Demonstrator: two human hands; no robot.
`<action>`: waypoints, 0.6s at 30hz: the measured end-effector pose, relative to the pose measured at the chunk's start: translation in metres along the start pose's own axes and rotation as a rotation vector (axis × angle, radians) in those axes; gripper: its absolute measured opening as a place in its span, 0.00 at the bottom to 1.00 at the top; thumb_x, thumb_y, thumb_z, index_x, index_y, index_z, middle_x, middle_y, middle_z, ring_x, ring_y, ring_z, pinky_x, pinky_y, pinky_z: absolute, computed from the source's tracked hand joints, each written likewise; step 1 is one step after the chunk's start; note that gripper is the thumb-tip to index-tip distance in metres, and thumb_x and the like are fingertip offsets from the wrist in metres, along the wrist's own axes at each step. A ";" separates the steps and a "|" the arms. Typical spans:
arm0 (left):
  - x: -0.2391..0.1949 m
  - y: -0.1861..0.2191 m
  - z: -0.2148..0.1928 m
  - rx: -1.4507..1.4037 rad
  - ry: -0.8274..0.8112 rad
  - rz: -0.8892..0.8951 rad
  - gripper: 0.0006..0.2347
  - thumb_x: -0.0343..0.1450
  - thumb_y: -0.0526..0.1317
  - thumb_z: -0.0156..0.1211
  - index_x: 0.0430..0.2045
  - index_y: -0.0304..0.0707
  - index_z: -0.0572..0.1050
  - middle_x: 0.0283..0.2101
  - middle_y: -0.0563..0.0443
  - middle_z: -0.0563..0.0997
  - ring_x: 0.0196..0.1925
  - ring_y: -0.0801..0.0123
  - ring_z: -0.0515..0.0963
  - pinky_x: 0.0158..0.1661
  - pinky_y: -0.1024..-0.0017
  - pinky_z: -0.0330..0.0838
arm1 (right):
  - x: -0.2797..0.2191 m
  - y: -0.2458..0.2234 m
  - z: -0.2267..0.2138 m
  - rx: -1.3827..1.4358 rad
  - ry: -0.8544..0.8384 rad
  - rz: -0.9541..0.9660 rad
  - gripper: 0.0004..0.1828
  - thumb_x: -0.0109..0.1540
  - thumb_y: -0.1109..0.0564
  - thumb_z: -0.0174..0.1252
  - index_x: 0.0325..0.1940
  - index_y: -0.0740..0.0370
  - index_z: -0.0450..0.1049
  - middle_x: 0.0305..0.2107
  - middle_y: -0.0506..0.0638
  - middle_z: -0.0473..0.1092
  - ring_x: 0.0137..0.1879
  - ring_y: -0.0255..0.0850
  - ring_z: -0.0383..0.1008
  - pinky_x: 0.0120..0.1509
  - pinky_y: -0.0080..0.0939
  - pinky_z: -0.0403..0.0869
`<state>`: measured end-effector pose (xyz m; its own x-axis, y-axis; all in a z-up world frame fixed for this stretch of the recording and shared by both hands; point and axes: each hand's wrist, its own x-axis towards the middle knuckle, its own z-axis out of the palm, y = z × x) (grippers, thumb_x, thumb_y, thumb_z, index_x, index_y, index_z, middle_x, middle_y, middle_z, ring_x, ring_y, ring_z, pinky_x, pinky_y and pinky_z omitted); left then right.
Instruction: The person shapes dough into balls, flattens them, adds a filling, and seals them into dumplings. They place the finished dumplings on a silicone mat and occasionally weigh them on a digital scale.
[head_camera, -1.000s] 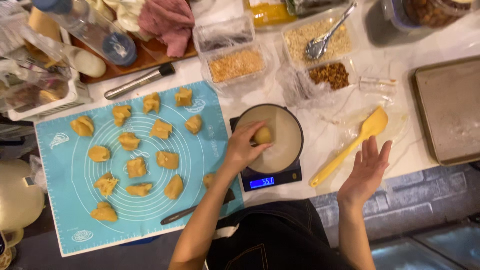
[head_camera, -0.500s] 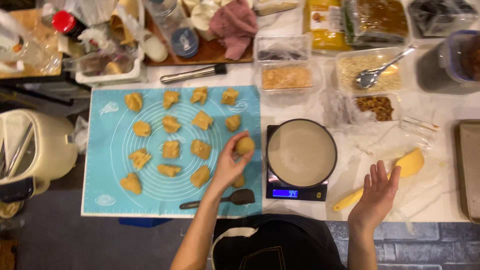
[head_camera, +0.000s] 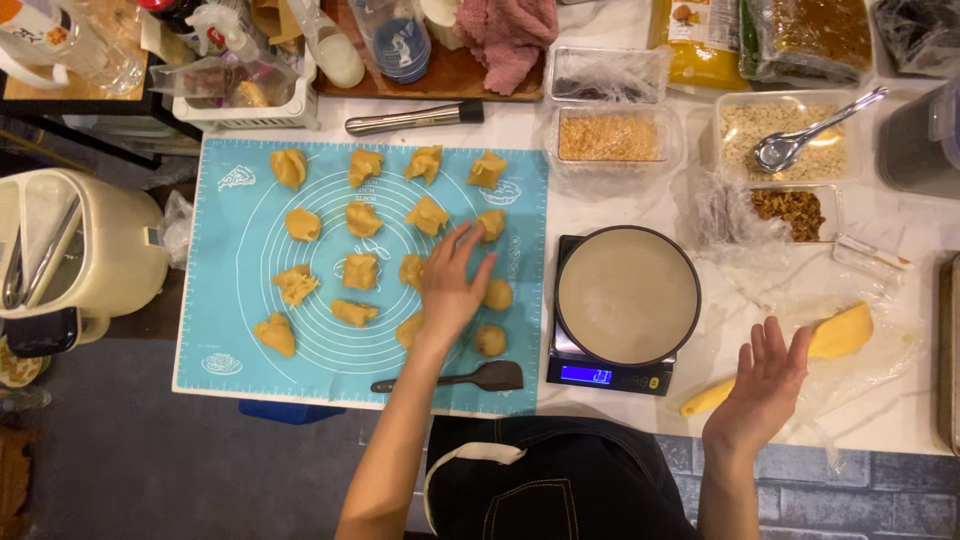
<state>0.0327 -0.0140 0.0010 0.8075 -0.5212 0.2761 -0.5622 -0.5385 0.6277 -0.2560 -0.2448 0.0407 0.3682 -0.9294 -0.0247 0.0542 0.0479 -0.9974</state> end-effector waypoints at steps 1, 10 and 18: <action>0.010 -0.004 0.004 0.003 0.010 0.013 0.23 0.72 0.44 0.67 0.62 0.41 0.72 0.64 0.42 0.74 0.65 0.48 0.73 0.63 0.58 0.68 | 0.001 0.001 -0.001 -0.002 0.005 -0.004 0.37 0.75 0.35 0.31 0.83 0.56 0.44 0.75 0.63 0.55 0.81 0.54 0.54 0.85 0.55 0.51; 0.051 -0.035 0.059 0.252 -0.224 0.034 0.24 0.65 0.41 0.71 0.56 0.40 0.72 0.53 0.46 0.78 0.54 0.51 0.78 0.51 0.56 0.73 | 0.002 -0.001 -0.008 0.024 0.060 -0.054 0.37 0.76 0.36 0.32 0.83 0.59 0.44 0.73 0.63 0.58 0.78 0.53 0.60 0.83 0.54 0.55; 0.035 0.013 0.016 -0.294 -0.194 -0.208 0.34 0.60 0.47 0.75 0.62 0.45 0.67 0.51 0.44 0.82 0.50 0.54 0.82 0.50 0.63 0.77 | 0.008 0.002 0.000 -0.025 0.127 -0.031 0.37 0.75 0.38 0.35 0.82 0.62 0.45 0.71 0.65 0.59 0.76 0.55 0.62 0.82 0.54 0.57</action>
<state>0.0510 -0.0498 0.0074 0.8341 -0.5515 -0.0034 -0.2929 -0.4481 0.8447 -0.2534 -0.2522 0.0382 0.2464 -0.9692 -0.0002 0.0400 0.0104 -0.9991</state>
